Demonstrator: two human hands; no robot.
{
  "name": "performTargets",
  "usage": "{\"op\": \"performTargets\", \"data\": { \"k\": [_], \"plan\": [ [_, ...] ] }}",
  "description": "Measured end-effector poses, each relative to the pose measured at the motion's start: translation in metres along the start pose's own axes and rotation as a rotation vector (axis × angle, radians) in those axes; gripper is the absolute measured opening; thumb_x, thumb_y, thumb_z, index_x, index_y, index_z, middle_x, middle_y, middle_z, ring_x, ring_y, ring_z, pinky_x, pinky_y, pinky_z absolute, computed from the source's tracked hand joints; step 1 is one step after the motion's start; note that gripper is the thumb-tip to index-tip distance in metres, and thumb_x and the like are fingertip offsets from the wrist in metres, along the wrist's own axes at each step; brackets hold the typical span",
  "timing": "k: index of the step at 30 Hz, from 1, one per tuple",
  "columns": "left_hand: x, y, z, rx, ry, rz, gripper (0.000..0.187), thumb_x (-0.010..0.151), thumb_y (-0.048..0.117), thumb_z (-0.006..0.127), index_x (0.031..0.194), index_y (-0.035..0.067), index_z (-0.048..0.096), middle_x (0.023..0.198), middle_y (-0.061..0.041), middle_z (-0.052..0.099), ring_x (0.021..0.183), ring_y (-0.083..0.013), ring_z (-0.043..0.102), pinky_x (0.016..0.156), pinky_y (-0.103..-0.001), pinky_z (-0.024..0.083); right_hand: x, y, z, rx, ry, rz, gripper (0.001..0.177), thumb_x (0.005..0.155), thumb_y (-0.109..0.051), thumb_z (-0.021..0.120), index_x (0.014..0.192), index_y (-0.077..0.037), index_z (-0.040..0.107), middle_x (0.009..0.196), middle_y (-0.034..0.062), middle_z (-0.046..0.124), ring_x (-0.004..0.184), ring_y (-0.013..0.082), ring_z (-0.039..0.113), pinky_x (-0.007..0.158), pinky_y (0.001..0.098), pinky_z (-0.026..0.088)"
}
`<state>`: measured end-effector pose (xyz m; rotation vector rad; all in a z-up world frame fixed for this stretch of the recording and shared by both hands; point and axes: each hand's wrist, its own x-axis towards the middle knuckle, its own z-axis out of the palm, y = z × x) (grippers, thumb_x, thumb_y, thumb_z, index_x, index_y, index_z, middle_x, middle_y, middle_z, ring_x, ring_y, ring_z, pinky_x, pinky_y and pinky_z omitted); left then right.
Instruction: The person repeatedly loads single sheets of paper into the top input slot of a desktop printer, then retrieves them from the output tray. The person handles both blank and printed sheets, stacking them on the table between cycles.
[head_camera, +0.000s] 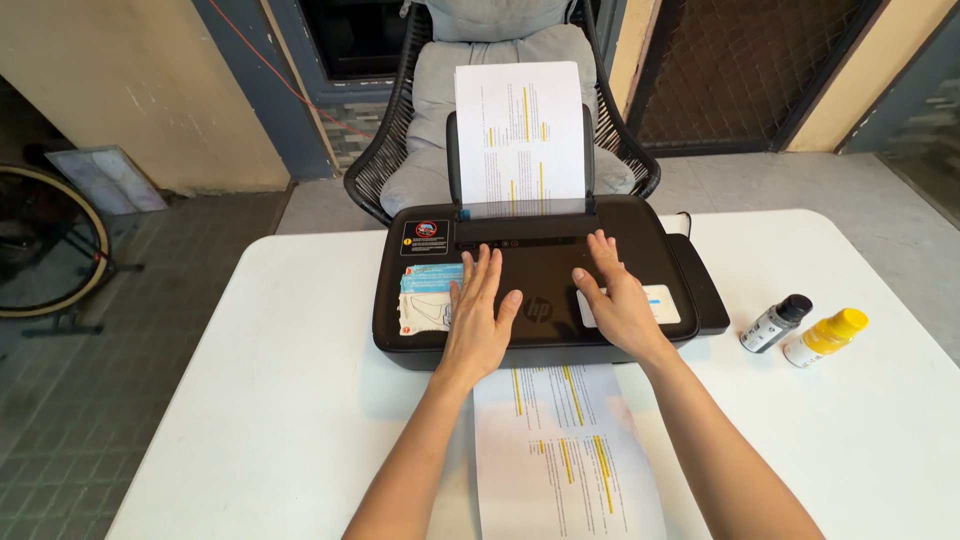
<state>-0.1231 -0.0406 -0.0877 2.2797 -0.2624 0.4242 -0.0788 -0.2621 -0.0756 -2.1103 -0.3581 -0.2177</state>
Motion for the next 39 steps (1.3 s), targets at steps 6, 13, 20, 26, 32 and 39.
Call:
{"op": "performTargets", "data": {
  "k": [6,13,20,26,32,39],
  "plan": [
    [-0.021,0.005,0.001,-0.015,0.007,0.005,0.070,0.105,0.044,0.044,0.161,0.007,0.024,0.171,-0.014,0.019,0.158,-0.0353,0.005,0.125,-0.056,0.005,-0.024,-0.006,-0.002,-0.008,-0.006,-0.038,0.062,0.102,-0.027,0.056,0.155,-0.002,0.036,0.167,0.0152,0.028,0.159,0.0266,0.012,0.124,0.0404,0.018],
    [-0.046,0.008,0.005,-0.030,0.003,-0.008,0.069,0.105,0.043,0.045,0.161,0.008,0.025,0.170,-0.013,0.021,0.159,-0.0344,0.007,0.125,-0.055,0.006,-0.050,-0.010,-0.001,0.023,0.000,-0.001,0.060,0.101,-0.024,0.054,0.154,-0.002,0.037,0.166,0.0150,0.029,0.158,0.0259,0.012,0.123,0.0403,0.018],
    [-0.068,0.010,0.006,-0.058,0.021,-0.011,0.068,0.104,0.040,0.047,0.160,0.007,0.026,0.169,-0.015,0.024,0.158,-0.0344,0.009,0.125,-0.054,0.006,-0.073,-0.015,0.004,0.043,0.030,0.001,0.057,0.101,-0.021,0.055,0.153,-0.004,0.040,0.166,0.0132,0.032,0.157,0.0258,0.016,0.125,0.0407,0.016],
    [-0.087,0.014,0.006,-0.059,0.048,0.033,0.066,0.105,0.035,0.049,0.160,0.004,0.029,0.169,-0.016,0.026,0.158,-0.0357,0.011,0.125,-0.055,0.007,-0.098,-0.020,0.006,0.012,0.046,0.024,0.056,0.099,-0.019,0.055,0.152,-0.005,0.041,0.164,0.0113,0.033,0.156,0.0262,0.018,0.125,0.0406,0.016],
    [-0.108,0.021,0.005,-0.069,0.053,0.053,0.064,0.104,0.030,0.051,0.158,0.002,0.031,0.168,-0.017,0.028,0.158,-0.0371,0.014,0.125,-0.055,0.010,-0.122,-0.020,0.004,-0.042,0.070,-0.026,0.055,0.100,-0.018,0.055,0.151,-0.002,0.043,0.162,0.0126,0.037,0.155,0.0275,0.022,0.126,0.0424,0.014],
    [-0.130,0.023,0.008,-0.156,0.076,0.068,0.053,0.103,0.026,0.055,0.150,0.001,0.048,0.160,-0.016,0.045,0.154,-0.0350,0.030,0.123,-0.048,0.027,-0.151,-0.016,0.007,-0.067,0.042,0.004,0.055,0.098,-0.018,0.056,0.149,-0.002,0.045,0.162,0.0131,0.038,0.154,0.0292,0.024,0.124,0.0418,0.019]
  ]
}}
